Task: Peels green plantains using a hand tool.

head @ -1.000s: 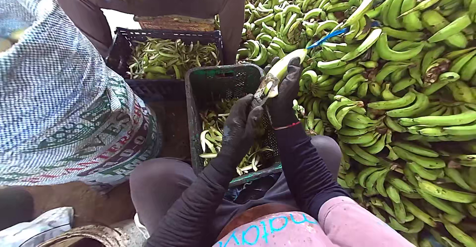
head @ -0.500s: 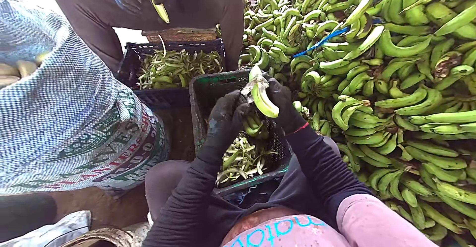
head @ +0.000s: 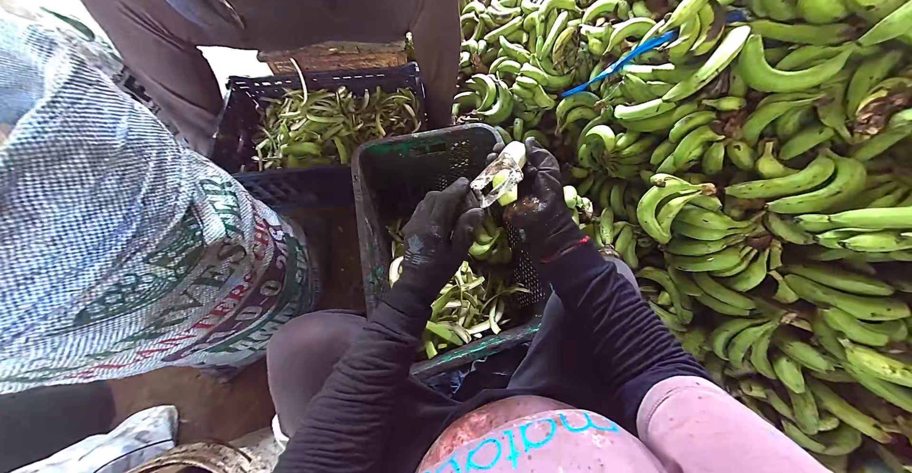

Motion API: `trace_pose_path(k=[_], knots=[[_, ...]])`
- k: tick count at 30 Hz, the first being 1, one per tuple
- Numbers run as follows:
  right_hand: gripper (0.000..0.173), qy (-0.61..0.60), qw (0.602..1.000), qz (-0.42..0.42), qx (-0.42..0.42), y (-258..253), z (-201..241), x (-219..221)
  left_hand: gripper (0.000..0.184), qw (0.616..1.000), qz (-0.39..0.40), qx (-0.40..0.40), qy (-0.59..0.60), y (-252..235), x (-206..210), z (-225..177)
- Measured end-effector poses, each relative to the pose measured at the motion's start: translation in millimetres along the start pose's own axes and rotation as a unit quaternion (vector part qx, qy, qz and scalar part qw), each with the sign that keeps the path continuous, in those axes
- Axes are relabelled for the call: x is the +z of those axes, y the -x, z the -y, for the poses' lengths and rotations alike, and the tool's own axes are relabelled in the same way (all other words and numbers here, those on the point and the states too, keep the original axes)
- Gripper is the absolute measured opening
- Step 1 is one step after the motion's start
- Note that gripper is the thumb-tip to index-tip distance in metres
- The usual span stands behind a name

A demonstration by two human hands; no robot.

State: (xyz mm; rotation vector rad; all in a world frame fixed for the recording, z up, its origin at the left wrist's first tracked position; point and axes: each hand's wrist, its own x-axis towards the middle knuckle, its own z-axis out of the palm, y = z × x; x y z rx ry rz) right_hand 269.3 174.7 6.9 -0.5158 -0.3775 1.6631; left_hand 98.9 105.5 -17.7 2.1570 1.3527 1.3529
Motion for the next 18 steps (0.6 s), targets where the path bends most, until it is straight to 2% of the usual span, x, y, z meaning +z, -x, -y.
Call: trace_pose_path(k=[2,5,7,9,11,13,15,18], knots=[[0.039,-0.058,0.998,-0.022,-0.010,-2,0,-4,0.048,0.998,-0.029,0.026,-0.051,2,6,-4],[0.038,-0.049,0.996,-0.074,-0.022,0,3,-3,0.048,0.994,-0.051,0.034,-0.086,3,9,-11],[0.036,-0.017,0.999,-0.047,-0.019,1,3,-3,0.046,0.998,-0.027,0.019,-0.055,2,6,-9],[0.036,0.027,0.999,0.017,0.001,8,2,-2,0.045,1.000,0.018,-0.017,0.003,-1,-1,-5],[0.037,0.033,0.997,0.069,0.031,11,1,-3,0.045,1.000,0.026,-0.011,0.014,-1,-7,-1],[0.036,0.114,0.992,0.041,0.040,13,0,-1,0.045,1.000,0.020,0.005,-0.016,2,-10,4],[0.035,0.224,0.971,0.035,0.073,17,-3,-2,0.044,0.998,0.026,-0.047,-0.015,2,-15,8],[0.041,0.348,0.912,0.161,0.145,30,-2,0,0.044,0.976,0.026,-0.214,0.025,-10,-37,15]])
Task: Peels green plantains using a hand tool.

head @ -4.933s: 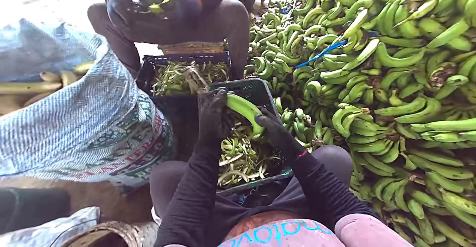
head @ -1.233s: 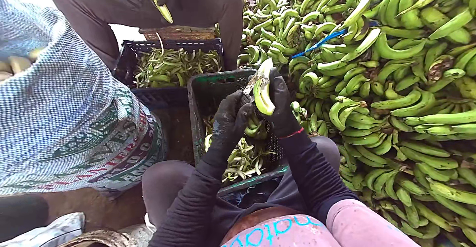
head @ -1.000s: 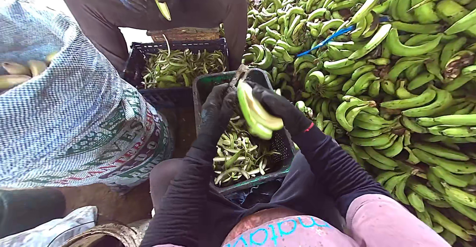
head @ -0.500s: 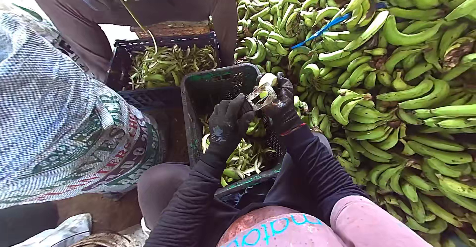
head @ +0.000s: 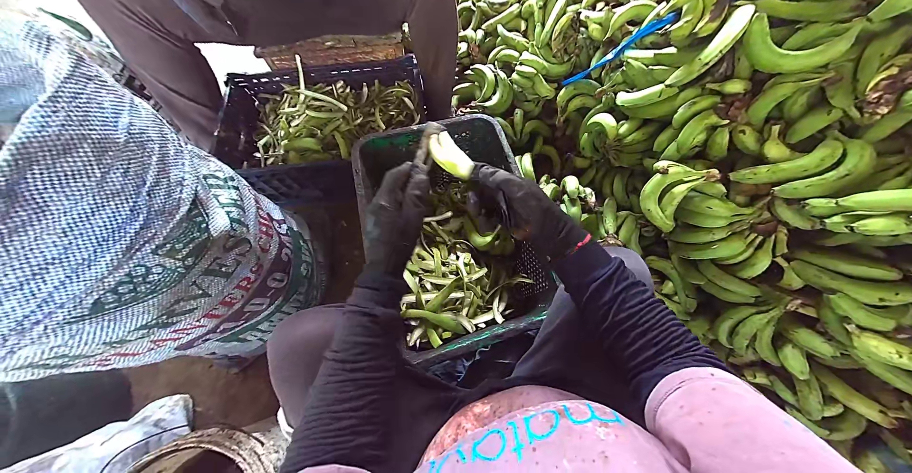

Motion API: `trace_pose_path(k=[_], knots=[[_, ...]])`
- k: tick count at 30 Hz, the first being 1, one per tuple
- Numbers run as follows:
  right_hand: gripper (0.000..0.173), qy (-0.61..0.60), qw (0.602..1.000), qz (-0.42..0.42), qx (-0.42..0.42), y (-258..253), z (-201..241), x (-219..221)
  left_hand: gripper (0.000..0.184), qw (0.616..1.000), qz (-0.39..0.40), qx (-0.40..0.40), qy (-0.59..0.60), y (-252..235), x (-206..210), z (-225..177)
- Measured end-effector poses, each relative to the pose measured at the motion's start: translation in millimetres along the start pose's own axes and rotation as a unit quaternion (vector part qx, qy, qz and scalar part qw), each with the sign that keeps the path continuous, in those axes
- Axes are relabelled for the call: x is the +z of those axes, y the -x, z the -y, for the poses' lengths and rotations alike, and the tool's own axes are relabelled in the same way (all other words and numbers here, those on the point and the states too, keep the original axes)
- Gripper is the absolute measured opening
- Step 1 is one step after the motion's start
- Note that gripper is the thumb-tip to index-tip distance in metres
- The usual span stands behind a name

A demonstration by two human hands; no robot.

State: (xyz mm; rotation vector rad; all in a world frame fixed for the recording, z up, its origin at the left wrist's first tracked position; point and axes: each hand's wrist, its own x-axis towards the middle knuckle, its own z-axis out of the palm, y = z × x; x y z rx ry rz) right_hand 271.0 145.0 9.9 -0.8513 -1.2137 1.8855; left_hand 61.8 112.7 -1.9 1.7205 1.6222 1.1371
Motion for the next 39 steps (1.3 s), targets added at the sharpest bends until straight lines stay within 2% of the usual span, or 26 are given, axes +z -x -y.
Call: trace_pose_path(k=[2,4,6,8,10,12,13,17,20,22,26,30,31,33,35,39], knots=[[0.044,0.056,0.997,0.052,-0.004,1,2,4,0.042,1.000,0.001,-0.002,0.014,-1,-6,0],[0.040,0.074,0.996,0.048,-0.010,-6,-4,3,0.045,0.999,0.021,0.031,0.005,4,-4,5],[0.042,0.084,0.995,0.039,-0.030,-12,-6,-3,0.046,0.999,0.001,0.044,0.025,3,-2,7],[0.045,0.116,0.992,0.010,-0.052,-14,-3,-14,0.047,0.994,-0.039,0.047,0.088,0,-12,3],[0.043,0.157,0.984,-0.057,-0.062,-22,-7,-26,0.047,0.984,-0.068,0.066,0.153,-2,-35,-2],[0.040,0.238,0.963,-0.117,-0.041,-37,-19,-36,0.041,0.969,-0.101,0.077,0.214,-7,-54,-4],[0.040,0.292,0.949,-0.119,-0.026,-45,-31,-41,0.038,0.960,-0.112,0.069,0.246,-8,-59,-4],[0.039,0.469,0.879,-0.051,0.071,-77,-86,-41,0.028,0.929,-0.140,-0.010,0.342,-2,-62,-1],[0.042,0.514,0.851,-0.032,0.103,-109,-125,-35,0.031,0.928,-0.128,-0.025,0.349,6,-66,1],[0.046,0.532,0.838,-0.035,0.114,-133,-138,-30,0.031,0.926,-0.128,-0.027,0.355,8,-73,2],[0.055,0.549,0.822,-0.054,0.143,-192,-159,-29,0.033,0.907,-0.128,-0.083,0.393,9,-87,5],[0.056,0.604,0.772,-0.081,0.181,-239,-181,-27,0.035,0.891,-0.124,-0.073,0.431,11,-92,11],[0.057,0.614,0.760,-0.077,0.200,-243,-178,-21,0.035,0.886,-0.124,-0.072,0.442,11,-93,12],[0.061,0.603,0.739,-0.039,0.297,-239,-135,4,0.037,0.878,-0.121,-0.070,0.457,11,-93,16],[0.061,0.606,0.732,-0.043,0.308,-231,-110,19,0.038,0.875,-0.123,-0.064,0.464,10,-91,18],[0.056,0.588,0.743,-0.025,0.319,-223,-105,11,0.036,0.885,-0.119,-0.075,0.444,6,-88,15]])
